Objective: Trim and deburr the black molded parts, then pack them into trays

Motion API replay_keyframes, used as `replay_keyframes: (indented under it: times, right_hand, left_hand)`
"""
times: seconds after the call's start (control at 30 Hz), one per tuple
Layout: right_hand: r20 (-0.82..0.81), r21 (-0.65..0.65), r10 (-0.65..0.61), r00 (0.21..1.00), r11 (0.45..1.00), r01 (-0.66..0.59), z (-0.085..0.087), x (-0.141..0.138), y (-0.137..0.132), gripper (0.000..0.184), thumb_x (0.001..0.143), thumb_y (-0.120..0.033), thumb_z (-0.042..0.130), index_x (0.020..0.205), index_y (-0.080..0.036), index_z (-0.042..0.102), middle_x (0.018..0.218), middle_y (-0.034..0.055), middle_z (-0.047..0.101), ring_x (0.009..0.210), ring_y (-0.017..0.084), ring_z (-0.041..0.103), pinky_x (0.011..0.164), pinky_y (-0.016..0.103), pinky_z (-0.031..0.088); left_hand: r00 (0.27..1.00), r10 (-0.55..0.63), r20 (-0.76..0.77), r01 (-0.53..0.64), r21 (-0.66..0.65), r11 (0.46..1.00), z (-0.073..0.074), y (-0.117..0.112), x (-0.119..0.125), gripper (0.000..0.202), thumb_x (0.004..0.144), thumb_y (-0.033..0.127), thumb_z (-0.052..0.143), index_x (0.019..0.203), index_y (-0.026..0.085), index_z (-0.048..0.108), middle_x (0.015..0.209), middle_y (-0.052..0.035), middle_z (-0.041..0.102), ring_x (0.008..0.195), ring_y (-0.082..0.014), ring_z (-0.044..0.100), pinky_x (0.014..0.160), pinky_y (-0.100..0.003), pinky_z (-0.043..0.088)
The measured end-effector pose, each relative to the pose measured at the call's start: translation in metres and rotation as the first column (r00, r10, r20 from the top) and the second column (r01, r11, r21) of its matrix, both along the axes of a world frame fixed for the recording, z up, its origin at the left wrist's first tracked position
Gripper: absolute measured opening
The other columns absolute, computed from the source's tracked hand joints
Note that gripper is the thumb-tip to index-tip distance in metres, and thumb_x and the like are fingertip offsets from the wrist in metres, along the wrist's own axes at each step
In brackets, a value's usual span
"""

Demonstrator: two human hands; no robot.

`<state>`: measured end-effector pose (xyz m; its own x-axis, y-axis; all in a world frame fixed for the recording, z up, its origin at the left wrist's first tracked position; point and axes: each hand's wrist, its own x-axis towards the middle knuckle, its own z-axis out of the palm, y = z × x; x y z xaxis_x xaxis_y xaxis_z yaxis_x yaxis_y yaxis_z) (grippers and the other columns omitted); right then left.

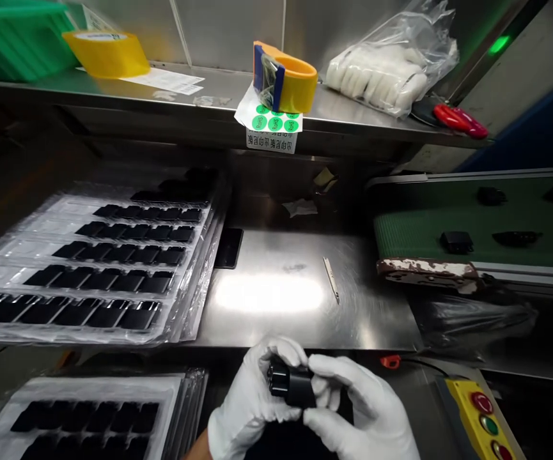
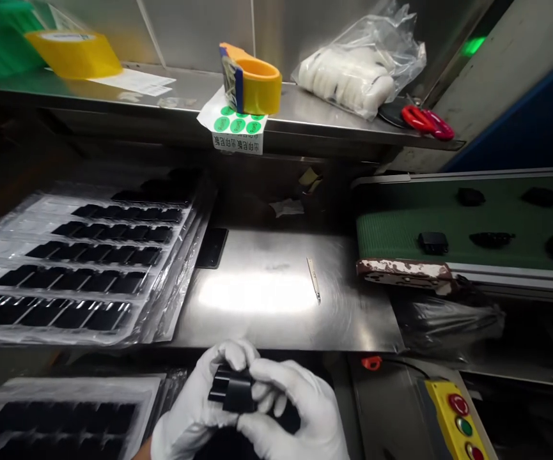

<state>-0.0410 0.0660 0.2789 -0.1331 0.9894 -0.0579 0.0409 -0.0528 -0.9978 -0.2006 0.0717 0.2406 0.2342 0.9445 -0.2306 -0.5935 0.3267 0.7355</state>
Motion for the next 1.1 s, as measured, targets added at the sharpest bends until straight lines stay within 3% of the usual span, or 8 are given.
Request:
replay_keyframes:
  times: [0.2, 0.3, 0.37, 0.53, 0.6, 0.7, 0.87, 1.1]
  right_hand:
    - [-0.019, 0.015, 0.016, 1.000, 1.000, -0.015, -0.004, -0.004, 0.003, 0.036, 0.064, -0.029, 0.085, 0.098, -0.033, 0.075, 0.074, 0.0001, 0.074, 0.062, 0.018, 0.067, 0.056, 0.025, 0.055]
    - [-0.023, 0.072, 0.091, 0.996, 0.993, -0.089, -0.007, 0.001, 0.007, 0.036, 0.069, -0.029, 0.082, 0.103, -0.035, 0.072, 0.072, -0.0017, 0.072, 0.057, 0.016, 0.065, 0.056, 0.026, 0.055]
    - [0.037, 0.165, 0.178, 0.983, 0.969, -0.181, -0.011, 0.005, 0.012, 0.037, 0.073, -0.029, 0.079, 0.109, -0.035, 0.069, 0.078, -0.0007, 0.071, 0.064, 0.017, 0.066, 0.062, 0.028, 0.055]
    - [0.255, 0.316, 0.314, 0.914, 0.867, -0.386, -0.021, 0.012, 0.022, 0.075, 0.061, -0.040, 0.086, 0.129, -0.034, 0.055, 0.124, 0.0067, 0.062, 0.114, 0.032, 0.058, 0.096, 0.043, 0.050]
    - [0.231, 0.282, 0.389, 0.892, 0.850, -0.445, -0.023, 0.012, 0.023, 0.087, 0.058, -0.036, 0.088, 0.135, -0.034, 0.048, 0.131, 0.0073, 0.059, 0.118, 0.032, 0.057, 0.100, 0.045, 0.048]
    - [0.142, 0.261, 0.477, 0.867, 0.827, -0.498, -0.024, 0.012, 0.022, 0.092, 0.056, -0.023, 0.089, 0.136, -0.036, 0.046, 0.123, 0.0043, 0.064, 0.108, 0.027, 0.063, 0.096, 0.039, 0.052]
    - [0.050, 0.251, 0.435, 0.899, 0.866, -0.433, -0.024, 0.015, 0.017, 0.104, 0.043, -0.009, 0.092, 0.134, -0.037, 0.050, 0.118, 0.0011, 0.066, 0.103, 0.024, 0.065, 0.090, 0.032, 0.055]
    - [-0.075, 0.195, 0.303, 0.950, 0.939, -0.284, -0.029, 0.021, 0.005, 0.098, 0.041, -0.015, 0.094, 0.129, -0.034, 0.056, 0.109, 0.0038, 0.069, 0.096, 0.027, 0.068, 0.084, 0.037, 0.059]
  left_hand:
    - [0.996, 0.016, -0.087, -0.013, 0.034, 0.999, 0.016, 0.001, -0.002, 0.037, 0.051, 0.013, 0.089, 0.075, 0.019, 0.063, 0.084, -0.0012, 0.064, 0.078, -0.0195, 0.061, 0.076, -0.033, 0.049]
    - [0.993, 0.052, -0.103, -0.056, -0.032, 0.998, 0.020, -0.004, 0.001, 0.038, 0.049, 0.003, 0.087, 0.073, 0.017, 0.062, 0.090, -0.0013, 0.063, 0.074, -0.0191, 0.063, 0.073, -0.034, 0.051]
    - [0.994, 0.067, -0.084, -0.075, -0.097, 0.992, 0.021, -0.008, 0.003, 0.037, 0.052, 0.006, 0.087, 0.077, 0.017, 0.063, 0.085, -0.0011, 0.062, 0.074, -0.0180, 0.061, 0.072, -0.032, 0.050]
    - [0.953, 0.024, 0.303, -0.004, -0.064, 0.998, 0.013, -0.023, 0.012, 0.029, 0.071, 0.033, 0.077, 0.085, 0.010, 0.065, 0.074, -0.0058, 0.062, 0.073, -0.0178, 0.058, 0.072, -0.029, 0.045]
    - [0.892, -0.004, 0.451, 0.045, -0.079, 0.996, 0.005, -0.031, 0.021, 0.035, 0.068, 0.038, 0.079, 0.081, 0.008, 0.066, 0.068, -0.0058, 0.059, 0.067, -0.0161, 0.055, 0.067, -0.027, 0.043]
    - [0.843, 0.033, 0.537, 0.031, -0.110, 0.993, -0.009, -0.041, 0.039, 0.041, 0.063, 0.043, 0.081, 0.077, 0.007, 0.067, 0.065, -0.0039, 0.054, 0.059, -0.0115, 0.048, 0.060, -0.024, 0.039]
    - [0.818, 0.080, 0.570, -0.001, -0.139, 0.990, -0.016, -0.046, 0.054, 0.051, 0.055, 0.046, 0.085, 0.088, 0.011, 0.068, 0.070, -0.0038, 0.056, 0.059, -0.0107, 0.047, 0.058, -0.022, 0.038]
    - [0.832, -0.056, 0.552, 0.154, -0.132, 0.979, -0.013, -0.039, 0.056, 0.043, 0.058, 0.048, 0.083, 0.073, 0.011, 0.067, 0.060, -0.0020, 0.055, 0.054, -0.0099, 0.047, 0.055, -0.022, 0.036]
